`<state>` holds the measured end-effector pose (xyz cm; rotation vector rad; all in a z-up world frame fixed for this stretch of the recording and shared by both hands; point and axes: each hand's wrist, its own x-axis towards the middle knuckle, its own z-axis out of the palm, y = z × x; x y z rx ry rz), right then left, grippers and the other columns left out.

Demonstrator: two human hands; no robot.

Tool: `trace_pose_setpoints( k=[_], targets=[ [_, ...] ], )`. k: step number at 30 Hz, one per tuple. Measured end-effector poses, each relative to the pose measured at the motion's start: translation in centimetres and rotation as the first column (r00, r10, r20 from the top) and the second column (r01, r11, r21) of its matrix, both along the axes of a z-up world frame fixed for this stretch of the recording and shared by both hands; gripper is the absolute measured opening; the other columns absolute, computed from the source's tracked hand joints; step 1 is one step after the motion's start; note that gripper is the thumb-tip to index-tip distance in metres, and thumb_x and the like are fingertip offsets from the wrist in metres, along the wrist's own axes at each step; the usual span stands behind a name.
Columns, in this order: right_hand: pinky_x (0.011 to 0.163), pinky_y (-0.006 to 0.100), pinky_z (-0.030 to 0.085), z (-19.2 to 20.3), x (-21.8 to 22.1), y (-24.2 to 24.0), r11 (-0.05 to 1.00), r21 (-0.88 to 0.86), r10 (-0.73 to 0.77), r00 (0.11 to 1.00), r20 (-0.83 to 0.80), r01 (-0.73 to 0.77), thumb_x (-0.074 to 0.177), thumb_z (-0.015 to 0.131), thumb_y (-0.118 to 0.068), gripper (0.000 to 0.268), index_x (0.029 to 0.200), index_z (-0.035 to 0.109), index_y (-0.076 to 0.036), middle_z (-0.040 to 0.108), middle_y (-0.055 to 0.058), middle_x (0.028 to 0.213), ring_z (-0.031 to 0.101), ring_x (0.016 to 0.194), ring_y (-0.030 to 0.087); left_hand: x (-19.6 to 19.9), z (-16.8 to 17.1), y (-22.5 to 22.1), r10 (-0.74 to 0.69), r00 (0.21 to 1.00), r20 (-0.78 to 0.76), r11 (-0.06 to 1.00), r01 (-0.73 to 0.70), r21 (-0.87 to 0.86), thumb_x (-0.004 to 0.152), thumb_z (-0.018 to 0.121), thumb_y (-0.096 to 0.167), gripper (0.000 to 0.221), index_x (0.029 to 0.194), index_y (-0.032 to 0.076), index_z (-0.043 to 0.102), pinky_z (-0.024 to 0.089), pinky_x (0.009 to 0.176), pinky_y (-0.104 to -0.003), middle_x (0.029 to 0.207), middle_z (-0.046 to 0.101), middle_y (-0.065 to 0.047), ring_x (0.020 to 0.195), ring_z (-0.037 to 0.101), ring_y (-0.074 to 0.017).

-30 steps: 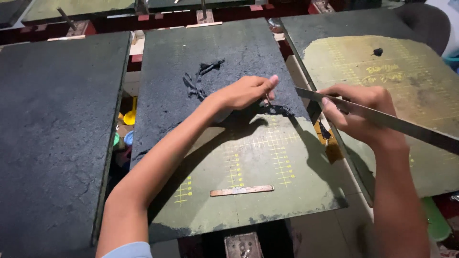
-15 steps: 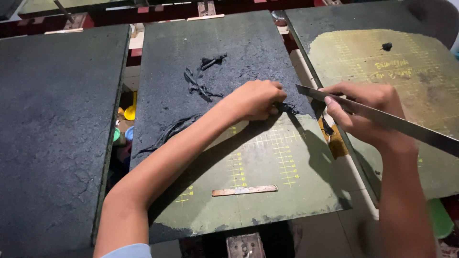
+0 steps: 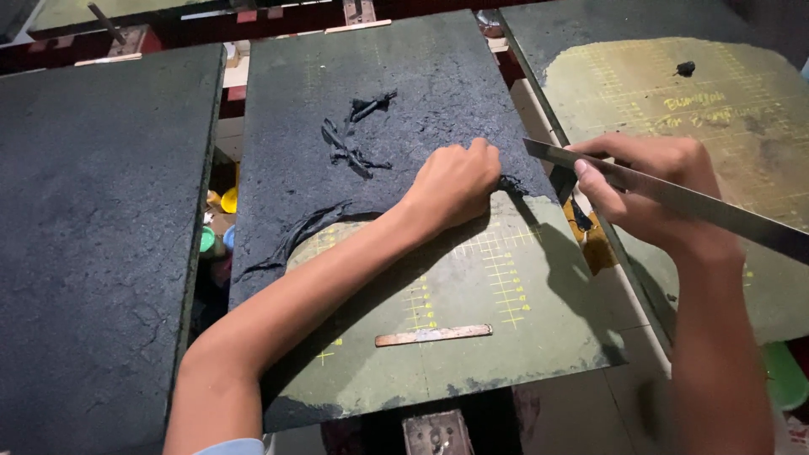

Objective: Scraping dried ink or adhesive residue off a screen printing platen using a metal ruler as a scraper.

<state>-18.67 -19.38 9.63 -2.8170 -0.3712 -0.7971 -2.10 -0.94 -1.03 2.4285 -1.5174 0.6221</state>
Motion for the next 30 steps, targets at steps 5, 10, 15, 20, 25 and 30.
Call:
trace_pose_setpoints(
  k=[5, 10, 15, 20, 25, 30],
  targets=[
    [0.053, 0.032, 0.041, -0.5, 0.5, -0.6, 1.0, -0.022, 0.009, 1.0, 0.008, -0.009, 0.1, 0.061, -0.015, 0.02, 0.103, 0.08, -0.008, 0.071, 0.002, 0.076, 0.062, 0.061, 0.017, 1.1, 6.0, 1.1, 0.118, 0.767, -0.631, 0.978, 0.023, 0.21, 0.106, 0.046, 0.035, 0.037, 0.083, 0.01, 0.058, 0.061, 0.068, -0.038, 0.077, 0.06, -0.007, 0.067, 0.059, -0.0217],
    [0.054, 0.031, 0.044, -0.3, 0.5, -1.1, 1.0, -0.017, 0.015, 1.0, 0.003, -0.015, 0.103, 0.064, -0.013, 0.018, 0.106, 0.08, -0.007, 0.075, 0.003, 0.082, 0.066, 0.064, 0.016, 3.6, 6.9, 2.5, -0.073, 0.585, -0.808, 0.977, 0.206, 0.061, 0.085, 0.024, 0.075, 0.084, 0.114, 0.009, 0.067, 0.057, 0.092, -0.042, 0.118, 0.075, -0.011, 0.101, 0.072, -0.0228],
    [0.057, 0.03, 0.044, -0.1, 0.4, -0.9, 1.0, -0.003, 0.008, 1.0, 0.001, -0.008, 0.102, 0.064, -0.011, 0.016, 0.105, 0.079, -0.007, 0.076, 0.002, 0.084, 0.067, 0.068, 0.016, 2.7, 8.2, 2.8, -0.243, 0.762, -0.601, 0.896, 0.414, 0.163, 0.086, 0.069, 0.018, 0.016, 0.097, 0.008, 0.075, 0.06, 0.067, -0.033, 0.096, 0.076, -0.009, 0.087, 0.071, -0.0211],
    [0.058, 0.031, 0.045, -0.2, 0.4, -1.1, 1.0, -0.001, -0.019, 1.0, -0.024, 0.019, 0.103, 0.063, -0.013, 0.017, 0.106, 0.079, -0.009, 0.076, 0.002, 0.084, 0.068, 0.068, 0.018, 2.5, 8.8, 1.8, -0.299, 0.865, -0.402, 0.817, 0.45, 0.361, 0.082, 0.067, 0.011, 0.004, 0.084, 0.007, 0.067, 0.051, 0.046, -0.039, 0.077, 0.069, -0.008, 0.067, 0.064, -0.0244],
    [0.055, 0.032, 0.045, -0.1, 0.6, -1.3, 0.999, -0.016, -0.034, 0.999, -0.023, 0.034, 0.101, 0.064, -0.015, 0.017, 0.105, 0.079, -0.009, 0.075, 0.001, 0.082, 0.068, 0.067, 0.018, 3.0, 8.6, 0.0, -0.337, 0.891, -0.305, 0.728, 0.452, 0.516, 0.079, 0.061, 0.005, 0.009, 0.08, 0.006, 0.07, 0.048, 0.044, -0.046, 0.075, 0.068, -0.015, 0.06, 0.063, -0.0355],
    [0.059, 0.033, 0.046, 0.0, 0.5, -1.5, 0.997, 0.034, -0.071, 0.996, -0.048, 0.072, 0.1, 0.063, -0.015, 0.016, 0.102, 0.078, -0.01, 0.075, 0.001, 0.08, 0.068, 0.067, 0.017, 3.5, 7.7, -0.8, -0.59, 0.798, -0.122, 0.603, 0.537, 0.59, 0.077, 0.06, -0.008, 0.012, 0.075, 0.001, 0.067, 0.057, 0.046, -0.04, 0.072, 0.069, -0.013, 0.062, 0.069, -0.0306]
  ],
)
